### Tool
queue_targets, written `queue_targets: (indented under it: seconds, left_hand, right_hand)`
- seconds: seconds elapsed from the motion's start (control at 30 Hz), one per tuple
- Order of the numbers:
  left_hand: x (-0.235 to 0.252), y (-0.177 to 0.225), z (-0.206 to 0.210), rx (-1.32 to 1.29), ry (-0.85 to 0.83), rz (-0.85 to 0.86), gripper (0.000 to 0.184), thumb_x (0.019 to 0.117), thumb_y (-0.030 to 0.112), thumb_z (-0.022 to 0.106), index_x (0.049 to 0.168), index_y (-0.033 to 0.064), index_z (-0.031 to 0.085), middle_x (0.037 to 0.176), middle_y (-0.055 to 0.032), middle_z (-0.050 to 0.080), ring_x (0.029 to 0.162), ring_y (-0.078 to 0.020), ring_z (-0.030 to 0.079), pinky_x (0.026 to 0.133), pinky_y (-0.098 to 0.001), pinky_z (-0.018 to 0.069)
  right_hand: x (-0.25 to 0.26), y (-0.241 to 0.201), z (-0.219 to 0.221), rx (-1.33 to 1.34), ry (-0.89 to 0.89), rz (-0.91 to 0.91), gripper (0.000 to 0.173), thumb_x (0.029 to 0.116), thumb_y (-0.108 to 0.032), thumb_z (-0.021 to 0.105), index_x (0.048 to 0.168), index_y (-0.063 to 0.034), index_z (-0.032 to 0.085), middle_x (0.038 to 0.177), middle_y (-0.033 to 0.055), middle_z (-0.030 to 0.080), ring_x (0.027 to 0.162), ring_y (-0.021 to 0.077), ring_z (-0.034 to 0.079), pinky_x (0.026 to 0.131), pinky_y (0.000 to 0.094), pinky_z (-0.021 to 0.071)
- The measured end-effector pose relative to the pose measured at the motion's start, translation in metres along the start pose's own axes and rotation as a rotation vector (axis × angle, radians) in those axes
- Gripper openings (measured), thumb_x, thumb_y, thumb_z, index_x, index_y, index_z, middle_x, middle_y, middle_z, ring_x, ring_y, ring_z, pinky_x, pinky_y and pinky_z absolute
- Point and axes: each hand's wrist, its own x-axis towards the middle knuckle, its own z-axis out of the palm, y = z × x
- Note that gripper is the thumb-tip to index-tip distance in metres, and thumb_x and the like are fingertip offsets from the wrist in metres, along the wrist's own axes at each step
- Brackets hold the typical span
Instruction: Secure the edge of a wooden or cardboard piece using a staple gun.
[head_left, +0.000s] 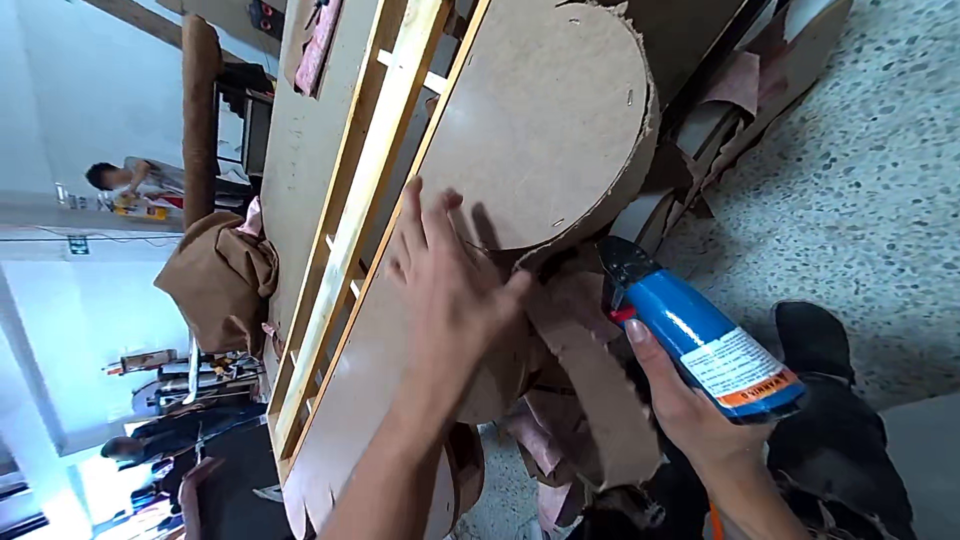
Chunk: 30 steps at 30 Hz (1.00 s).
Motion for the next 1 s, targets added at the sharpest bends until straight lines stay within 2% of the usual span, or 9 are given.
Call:
queue_targets:
  seconds: [0.07,0.13,0.2,0.27,0.33,0.43,0.53,0.7,1.0]
  left_hand:
    - [0.024,-0.014,0.008,-0.165,-0.049,-0.036,0.093,0.0637,0.041,0.088,0.145,0.0183,0.051,0.161,-0.0049,0.042,0.146,-0.0207,0.044,0.11,-0.0512,0.0471]
    - [0.036,-0.021,0.009,-0.279,-0.111,-0.054,0.097,0.0618,0.038,0.09,0.148,0.0264,0.048,0.157,0.0015,0.047,0.143,-0.0132,0.046,0.107,-0.044,0.0523]
    - [0.038,-0.022,0.003,-0.311,-0.13,-0.003,0.089,0.0635,0.032,0.091,0.145,0.0266,0.054,0.145,0.0039,0.06,0.131,-0.009,0.059,0.099,-0.0395,0.0587]
    - [0.045,-0.024,-0.011,-0.373,-0.217,0.067,0.082,0.0671,0.022,0.094,0.142,0.0215,0.059,0.136,0.0039,0.067,0.121,-0.0079,0.066,0.098,-0.0349,0.0606]
    - [0.053,-0.025,-0.021,-0.296,-0.283,0.118,0.08,0.0685,0.026,0.094,0.14,0.0247,0.059,0.133,0.0066,0.07,0.109,-0.007,0.072,0.09,-0.0333,0.0626]
    - [0.067,-0.023,-0.034,-0.197,-0.368,0.169,0.08,0.0678,0.032,0.095,0.139,0.0278,0.06,0.126,0.0047,0.074,0.097,-0.0108,0.076,0.079,-0.0363,0.0658]
    - [0.075,-0.019,-0.039,-0.155,-0.4,0.238,0.076,0.0694,0.033,0.095,0.137,0.0258,0.061,0.119,0.0052,0.076,0.1,-0.0091,0.075,0.083,-0.036,0.0669]
    - [0.063,-0.024,-0.035,-0.177,-0.38,0.202,0.073,0.0736,0.034,0.093,0.138,0.0246,0.059,0.132,0.0035,0.07,0.114,-0.009,0.071,0.095,-0.0339,0.064]
    - [0.055,-0.031,-0.026,-0.298,-0.382,0.115,0.075,0.0727,0.032,0.093,0.137,0.0299,0.055,0.132,0.0075,0.07,0.109,-0.0101,0.073,0.092,-0.0334,0.0643]
  right_hand:
    - [-0.004,0.004,-0.007,0.0,-0.042,-0.001,0.045,0.0854,-0.028,0.083,0.121,-0.0071,0.065,0.107,0.0013,0.075,0.099,0.0118,0.074,0.09,0.0332,0.0639]
    - [-0.007,0.009,-0.013,0.022,-0.077,-0.005,0.047,0.0848,-0.027,0.084,0.122,-0.007,0.065,0.107,0.004,0.075,0.098,0.0154,0.075,0.09,0.0364,0.0643]
    - [-0.008,0.011,-0.016,0.059,-0.113,-0.013,0.049,0.0838,-0.025,0.084,0.124,-0.0067,0.065,0.108,0.0056,0.076,0.098,0.018,0.075,0.09,0.039,0.0645]
    - [0.002,0.003,-0.014,0.055,-0.149,-0.071,0.045,0.0839,-0.028,0.084,0.122,-0.0121,0.068,0.106,-0.0007,0.076,0.096,0.0109,0.075,0.087,0.0317,0.0648]
    - [0.01,-0.007,-0.01,0.017,-0.209,-0.114,0.041,0.0851,-0.032,0.081,0.122,-0.0178,0.068,0.107,-0.0065,0.075,0.098,0.0022,0.071,0.088,0.0242,0.0617]
    - [0.012,-0.012,0.004,-0.005,-0.256,-0.14,0.045,0.0833,-0.04,0.077,0.122,-0.0178,0.07,0.104,-0.0042,0.074,0.096,0.0008,0.07,0.084,0.0233,0.0602]
    - [0.005,-0.011,0.02,-0.049,-0.269,-0.197,0.05,0.0876,-0.046,0.072,0.124,-0.0117,0.07,0.105,0.0046,0.075,0.096,0.01,0.071,0.083,0.0313,0.0608]
    - [-0.018,0.005,0.043,-0.18,-0.168,-0.31,0.047,0.0941,-0.032,0.066,0.132,-0.0034,0.066,0.115,0.0163,0.072,0.105,0.0224,0.07,0.094,0.0387,0.0575]
    - [-0.011,0.004,0.041,-0.209,-0.049,-0.349,0.034,0.1007,-0.026,0.062,0.125,-0.0025,0.067,0.11,0.0136,0.074,0.102,0.0196,0.071,0.092,0.0361,0.059]
